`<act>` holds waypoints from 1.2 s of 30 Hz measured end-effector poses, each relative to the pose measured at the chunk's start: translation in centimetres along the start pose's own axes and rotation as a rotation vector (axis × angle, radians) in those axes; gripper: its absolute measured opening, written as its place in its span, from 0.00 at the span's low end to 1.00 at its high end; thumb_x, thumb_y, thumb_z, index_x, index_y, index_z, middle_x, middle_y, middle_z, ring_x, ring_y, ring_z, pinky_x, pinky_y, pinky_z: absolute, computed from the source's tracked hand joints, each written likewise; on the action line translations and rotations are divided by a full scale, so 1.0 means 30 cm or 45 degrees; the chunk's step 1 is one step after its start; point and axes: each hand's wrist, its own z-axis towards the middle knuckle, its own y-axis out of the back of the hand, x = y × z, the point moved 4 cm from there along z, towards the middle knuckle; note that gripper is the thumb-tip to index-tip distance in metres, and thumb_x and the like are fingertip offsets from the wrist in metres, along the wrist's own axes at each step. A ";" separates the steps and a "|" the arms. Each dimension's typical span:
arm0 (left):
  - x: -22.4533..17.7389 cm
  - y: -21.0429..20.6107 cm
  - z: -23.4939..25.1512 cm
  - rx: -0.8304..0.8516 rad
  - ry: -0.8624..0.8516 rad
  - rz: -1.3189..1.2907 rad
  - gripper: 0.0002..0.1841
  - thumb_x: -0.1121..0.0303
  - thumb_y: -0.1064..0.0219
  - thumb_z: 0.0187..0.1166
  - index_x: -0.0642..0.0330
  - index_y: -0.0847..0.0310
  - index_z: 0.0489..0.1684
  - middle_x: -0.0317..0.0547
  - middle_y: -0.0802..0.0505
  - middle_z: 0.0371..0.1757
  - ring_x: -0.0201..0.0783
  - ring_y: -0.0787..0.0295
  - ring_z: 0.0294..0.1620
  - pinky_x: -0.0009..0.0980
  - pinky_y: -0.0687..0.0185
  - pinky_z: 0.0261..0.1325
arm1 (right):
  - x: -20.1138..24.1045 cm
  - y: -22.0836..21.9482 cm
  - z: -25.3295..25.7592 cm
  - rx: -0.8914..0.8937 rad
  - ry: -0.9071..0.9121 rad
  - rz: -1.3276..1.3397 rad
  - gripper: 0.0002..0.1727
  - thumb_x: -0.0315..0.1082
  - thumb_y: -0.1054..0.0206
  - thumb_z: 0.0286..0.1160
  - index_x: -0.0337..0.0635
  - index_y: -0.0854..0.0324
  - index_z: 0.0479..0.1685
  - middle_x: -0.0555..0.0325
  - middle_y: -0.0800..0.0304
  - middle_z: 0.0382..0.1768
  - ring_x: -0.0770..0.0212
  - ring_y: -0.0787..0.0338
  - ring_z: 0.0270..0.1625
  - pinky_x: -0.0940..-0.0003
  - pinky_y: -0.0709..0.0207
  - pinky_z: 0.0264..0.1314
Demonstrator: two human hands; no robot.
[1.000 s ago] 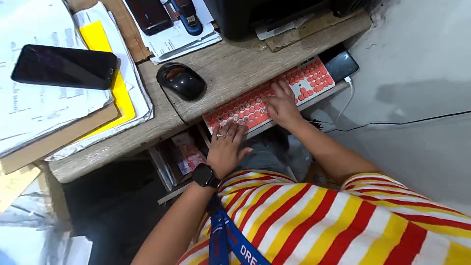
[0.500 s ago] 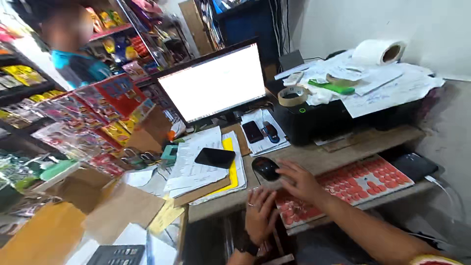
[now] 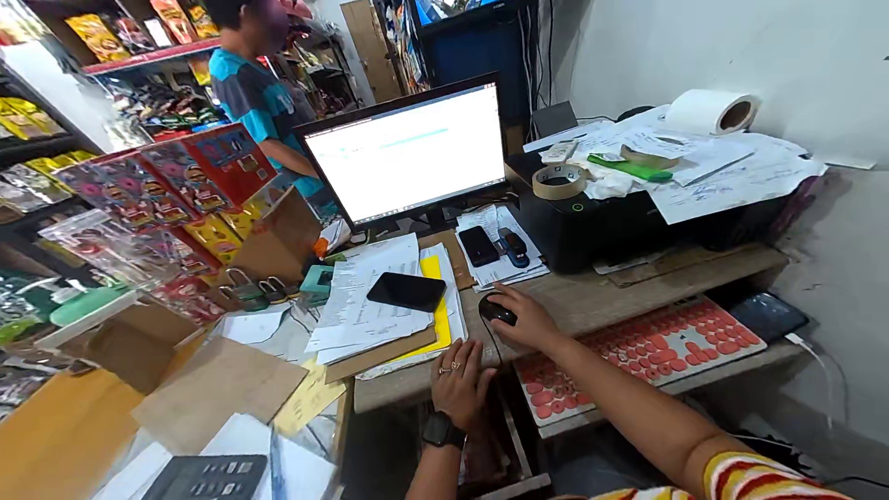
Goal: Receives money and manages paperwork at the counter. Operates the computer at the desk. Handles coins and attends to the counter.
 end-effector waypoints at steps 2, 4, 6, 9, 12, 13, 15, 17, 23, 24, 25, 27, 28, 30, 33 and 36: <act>0.001 0.000 -0.003 -0.024 -0.008 0.002 0.31 0.41 0.55 0.86 0.51 0.07 0.54 0.44 0.04 0.58 0.46 0.10 0.65 0.43 0.25 0.69 | 0.003 0.003 -0.001 0.021 -0.011 0.007 0.27 0.39 0.33 0.78 0.37 0.20 0.75 0.38 0.33 0.86 0.39 0.24 0.82 0.46 0.33 0.82; 0.003 -0.002 -0.006 -0.034 -0.012 0.006 0.32 0.41 0.57 0.87 0.51 0.07 0.54 0.43 0.04 0.58 0.45 0.11 0.66 0.42 0.26 0.70 | 0.005 0.007 -0.002 0.066 -0.040 0.019 0.28 0.39 0.33 0.79 0.37 0.22 0.77 0.39 0.36 0.88 0.39 0.26 0.83 0.48 0.34 0.84; 0.005 -0.001 -0.006 -0.041 -0.012 0.008 0.33 0.40 0.58 0.88 0.50 0.07 0.55 0.42 0.04 0.59 0.44 0.11 0.66 0.41 0.27 0.70 | 0.001 0.005 -0.005 0.058 -0.038 0.036 0.29 0.39 0.33 0.78 0.37 0.23 0.78 0.39 0.37 0.88 0.39 0.27 0.83 0.48 0.35 0.84; 0.002 -0.001 -0.008 -0.038 0.002 0.002 0.33 0.40 0.58 0.88 0.50 0.07 0.55 0.42 0.04 0.58 0.44 0.11 0.65 0.41 0.27 0.70 | -0.004 -0.001 -0.012 -0.013 -0.020 0.039 0.27 0.40 0.32 0.77 0.38 0.19 0.75 0.40 0.33 0.87 0.39 0.24 0.82 0.48 0.32 0.82; 0.001 -0.002 -0.007 -0.061 0.020 0.011 0.32 0.40 0.58 0.87 0.49 0.06 0.53 0.41 0.03 0.57 0.43 0.11 0.65 0.39 0.28 0.69 | 0.001 0.001 -0.012 -0.013 -0.024 0.037 0.27 0.40 0.33 0.78 0.38 0.19 0.75 0.39 0.34 0.87 0.39 0.24 0.82 0.48 0.33 0.83; 0.000 -0.002 -0.007 -0.065 0.023 0.015 0.32 0.40 0.57 0.87 0.48 0.06 0.53 0.41 0.03 0.57 0.42 0.11 0.64 0.39 0.28 0.69 | 0.000 0.000 -0.011 -0.018 -0.021 0.039 0.27 0.41 0.33 0.78 0.38 0.19 0.75 0.39 0.34 0.87 0.38 0.24 0.82 0.48 0.33 0.83; -0.001 -0.002 -0.006 -0.064 0.024 0.015 0.33 0.40 0.58 0.87 0.49 0.06 0.53 0.41 0.03 0.57 0.42 0.11 0.64 0.39 0.28 0.69 | -0.001 0.000 -0.012 -0.047 -0.018 0.035 0.27 0.41 0.33 0.78 0.37 0.18 0.74 0.38 0.34 0.86 0.38 0.24 0.81 0.48 0.33 0.83; -0.001 -0.003 -0.006 -0.067 0.024 0.013 0.33 0.40 0.58 0.87 0.49 0.06 0.53 0.41 0.03 0.57 0.42 0.11 0.64 0.39 0.29 0.69 | -0.004 -0.002 -0.013 -0.070 -0.030 0.024 0.26 0.41 0.33 0.78 0.37 0.18 0.73 0.38 0.33 0.86 0.37 0.23 0.80 0.47 0.33 0.83; 0.000 -0.001 -0.006 -0.046 0.036 -0.012 0.32 0.40 0.56 0.87 0.50 0.06 0.54 0.42 0.03 0.57 0.43 0.11 0.65 0.40 0.28 0.69 | -0.006 -0.002 -0.009 -0.063 -0.021 0.025 0.27 0.41 0.32 0.77 0.37 0.18 0.73 0.39 0.34 0.86 0.36 0.23 0.80 0.43 0.34 0.82; 0.000 -0.001 -0.008 -0.034 0.040 -0.024 0.31 0.41 0.55 0.86 0.50 0.06 0.54 0.43 0.03 0.57 0.44 0.10 0.64 0.42 0.26 0.69 | -0.006 0.000 -0.007 -0.044 -0.029 0.029 0.27 0.41 0.32 0.78 0.37 0.19 0.74 0.39 0.34 0.87 0.36 0.25 0.81 0.42 0.35 0.83; 0.000 -0.001 -0.008 -0.029 0.045 -0.030 0.31 0.41 0.54 0.86 0.50 0.06 0.54 0.43 0.03 0.57 0.45 0.10 0.64 0.43 0.25 0.68 | -0.005 0.001 -0.006 -0.032 -0.035 0.028 0.27 0.41 0.32 0.78 0.37 0.19 0.74 0.39 0.35 0.87 0.37 0.25 0.82 0.41 0.36 0.83; 0.000 0.000 -0.007 -0.036 0.049 -0.024 0.31 0.41 0.55 0.86 0.50 0.06 0.53 0.42 0.03 0.57 0.44 0.09 0.63 0.43 0.26 0.68 | -0.003 0.003 -0.006 -0.020 -0.039 0.026 0.27 0.41 0.32 0.78 0.38 0.19 0.75 0.39 0.35 0.88 0.37 0.26 0.82 0.41 0.36 0.83; 0.000 -0.001 -0.007 -0.038 0.049 -0.020 0.32 0.40 0.56 0.86 0.50 0.06 0.53 0.42 0.03 0.57 0.44 0.10 0.64 0.42 0.26 0.68 | -0.004 0.001 -0.007 -0.028 -0.031 0.029 0.27 0.41 0.32 0.78 0.37 0.19 0.74 0.39 0.35 0.87 0.37 0.25 0.82 0.41 0.36 0.83; 0.001 -0.001 -0.008 -0.045 0.042 -0.016 0.32 0.40 0.56 0.87 0.50 0.06 0.53 0.42 0.03 0.57 0.44 0.10 0.64 0.42 0.27 0.68 | -0.007 -0.002 -0.007 -0.039 -0.023 0.036 0.27 0.41 0.32 0.78 0.37 0.18 0.73 0.39 0.35 0.87 0.37 0.25 0.82 0.41 0.36 0.83; 0.003 -0.002 -0.009 -0.043 0.038 -0.013 0.32 0.40 0.57 0.87 0.49 0.06 0.53 0.42 0.03 0.57 0.43 0.10 0.64 0.41 0.27 0.69 | -0.005 -0.002 -0.007 -0.035 -0.027 0.037 0.27 0.41 0.33 0.78 0.37 0.18 0.73 0.39 0.35 0.87 0.37 0.25 0.82 0.42 0.37 0.84; 0.001 -0.001 -0.009 -0.045 0.038 -0.011 0.33 0.40 0.57 0.87 0.49 0.06 0.54 0.42 0.03 0.57 0.43 0.11 0.64 0.40 0.28 0.69 | -0.001 -0.001 -0.006 -0.017 -0.028 0.012 0.26 0.41 0.33 0.78 0.37 0.18 0.73 0.40 0.34 0.87 0.37 0.25 0.82 0.41 0.37 0.83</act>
